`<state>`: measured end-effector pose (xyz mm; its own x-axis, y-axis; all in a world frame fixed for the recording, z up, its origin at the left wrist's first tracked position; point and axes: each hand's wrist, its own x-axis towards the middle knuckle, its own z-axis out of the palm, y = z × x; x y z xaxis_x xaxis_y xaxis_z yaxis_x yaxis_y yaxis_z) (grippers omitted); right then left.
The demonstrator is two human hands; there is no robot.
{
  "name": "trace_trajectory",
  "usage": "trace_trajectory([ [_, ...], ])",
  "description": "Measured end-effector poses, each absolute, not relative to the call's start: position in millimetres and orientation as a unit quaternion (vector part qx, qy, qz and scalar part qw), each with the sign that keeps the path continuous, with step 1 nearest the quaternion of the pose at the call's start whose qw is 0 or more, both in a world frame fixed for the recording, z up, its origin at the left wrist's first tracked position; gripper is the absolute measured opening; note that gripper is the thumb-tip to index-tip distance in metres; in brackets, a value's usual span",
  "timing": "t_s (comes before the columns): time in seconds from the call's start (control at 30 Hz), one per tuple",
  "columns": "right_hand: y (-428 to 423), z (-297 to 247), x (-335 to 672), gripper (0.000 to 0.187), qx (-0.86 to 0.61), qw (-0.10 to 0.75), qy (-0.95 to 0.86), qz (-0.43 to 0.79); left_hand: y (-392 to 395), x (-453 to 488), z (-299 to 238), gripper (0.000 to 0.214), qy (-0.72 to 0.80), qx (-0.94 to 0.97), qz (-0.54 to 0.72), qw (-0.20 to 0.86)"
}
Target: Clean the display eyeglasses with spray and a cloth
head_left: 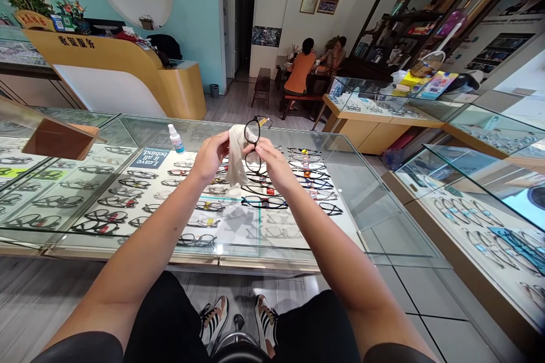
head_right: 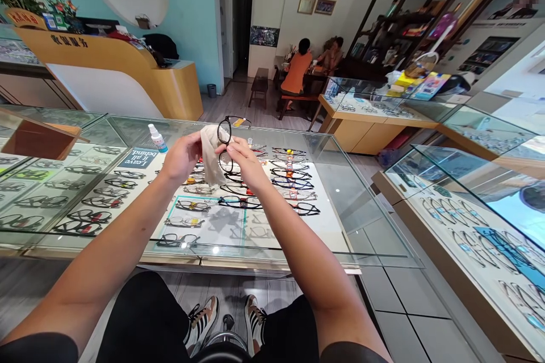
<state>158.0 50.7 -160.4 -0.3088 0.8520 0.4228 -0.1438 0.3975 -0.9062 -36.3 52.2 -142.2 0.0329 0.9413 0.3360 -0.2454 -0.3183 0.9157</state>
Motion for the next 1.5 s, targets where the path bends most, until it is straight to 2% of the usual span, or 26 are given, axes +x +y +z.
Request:
trace_trajectory([
  [0.13, 50.5, -160.0, 157.9, 0.045, -0.262, 0.52, -0.65, 0.489, 47.5, -36.1, -138.9, 0.032, 0.332, 0.55, 0.601, 0.475],
  [0.3, 50.0, -159.1, 158.7, 0.044, -0.248, 0.508, -0.653, 0.504, 48.5, -37.9, -141.5, 0.052, 0.335, 0.577, 0.601, 0.44],
  [0.47, 50.6, -159.8, 160.5, 0.046, -0.24, 0.489, -0.667, 0.509, 52.2, -38.9, -141.8, 0.065, 0.33, 0.559, 0.612, 0.452],
  [0.67, 50.0, -158.2, 160.7, 0.045, -0.229, 0.49, -0.638, 0.548, 54.7, -44.4, -143.6, 0.055, 0.34, 0.55, 0.615, 0.451],
  [0.9, 46.6, -152.8, 159.9, 0.038, -0.234, 0.51, -0.597, 0.574, 53.6, -44.6, -143.4, 0.057, 0.349, 0.572, 0.607, 0.427],
  [1.3, 50.7, -151.5, 158.0, 0.038, -0.248, 0.576, -0.52, 0.579, 47.0, -33.8, -152.5, 0.058, 0.337, 0.572, 0.534, 0.524],
  [1.5, 44.7, -149.2, 156.5, 0.045, -0.242, 0.566, -0.517, 0.595, 41.9, -27.6, -148.7, 0.057, 0.327, 0.528, 0.533, 0.575],
])
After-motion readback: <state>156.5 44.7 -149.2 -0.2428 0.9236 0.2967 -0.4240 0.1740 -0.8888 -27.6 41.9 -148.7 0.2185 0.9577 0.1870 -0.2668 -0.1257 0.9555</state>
